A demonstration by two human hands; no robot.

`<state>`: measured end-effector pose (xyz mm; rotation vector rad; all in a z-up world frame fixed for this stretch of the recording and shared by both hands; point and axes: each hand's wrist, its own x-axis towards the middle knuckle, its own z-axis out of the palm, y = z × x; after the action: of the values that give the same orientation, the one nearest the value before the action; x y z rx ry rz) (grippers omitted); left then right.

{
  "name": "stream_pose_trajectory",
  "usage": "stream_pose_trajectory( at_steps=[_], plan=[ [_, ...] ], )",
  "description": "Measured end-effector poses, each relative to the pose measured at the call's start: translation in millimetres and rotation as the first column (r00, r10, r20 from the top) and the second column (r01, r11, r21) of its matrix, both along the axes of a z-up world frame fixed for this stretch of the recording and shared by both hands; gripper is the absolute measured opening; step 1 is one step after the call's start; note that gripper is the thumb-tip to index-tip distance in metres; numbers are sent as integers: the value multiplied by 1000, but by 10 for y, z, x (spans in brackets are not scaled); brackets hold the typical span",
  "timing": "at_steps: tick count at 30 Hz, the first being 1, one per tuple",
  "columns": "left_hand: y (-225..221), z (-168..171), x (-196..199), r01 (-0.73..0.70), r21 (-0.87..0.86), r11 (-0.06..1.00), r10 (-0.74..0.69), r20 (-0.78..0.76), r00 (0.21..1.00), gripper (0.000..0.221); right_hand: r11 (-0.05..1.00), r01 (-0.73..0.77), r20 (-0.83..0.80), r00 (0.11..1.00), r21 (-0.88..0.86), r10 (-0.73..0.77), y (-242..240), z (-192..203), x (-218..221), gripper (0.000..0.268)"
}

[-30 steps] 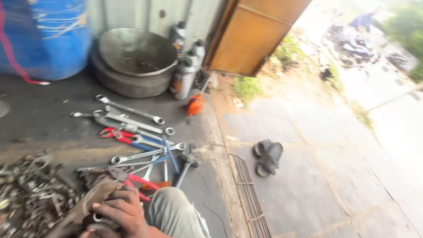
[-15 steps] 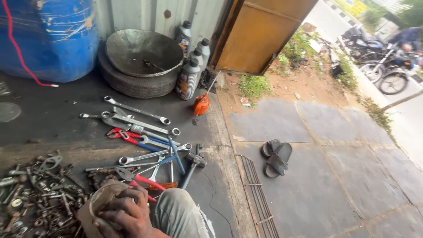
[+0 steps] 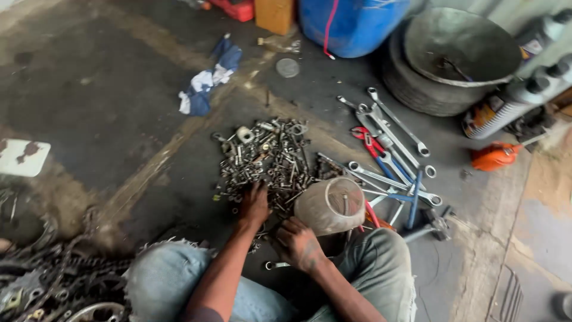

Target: Sorting through bolts, chain links, and metal components on the workshop floor and organizing elements into a plastic container.

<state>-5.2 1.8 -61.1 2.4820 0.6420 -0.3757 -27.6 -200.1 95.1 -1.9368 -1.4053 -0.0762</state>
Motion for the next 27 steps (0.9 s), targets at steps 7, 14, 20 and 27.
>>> stream_pose_trajectory(
  at_steps=[7, 14, 20, 27],
  plan=[
    [88, 23, 50, -111, -144, 983, 148, 281, 948, 51, 924, 133, -280, 929, -359, -243, 179, -435, 99, 34],
    [169, 78, 144, -226, -306, 925, 311, 264, 913, 18, 893, 128, -214, 947, -432, -240, 279, -810, 134, 45],
    [188, 88, 199, -259, -316, 913, 366, 353, 861, 17, 969, 217, -169, 957, -120, -236, 416, -1247, 257, 57],
    [236, 168, 200, -278, -324, 904, 379, 309, 872, 22, 911, 337, -76, 929, -237, -363, 532, -1465, 271, 34]
  ],
)
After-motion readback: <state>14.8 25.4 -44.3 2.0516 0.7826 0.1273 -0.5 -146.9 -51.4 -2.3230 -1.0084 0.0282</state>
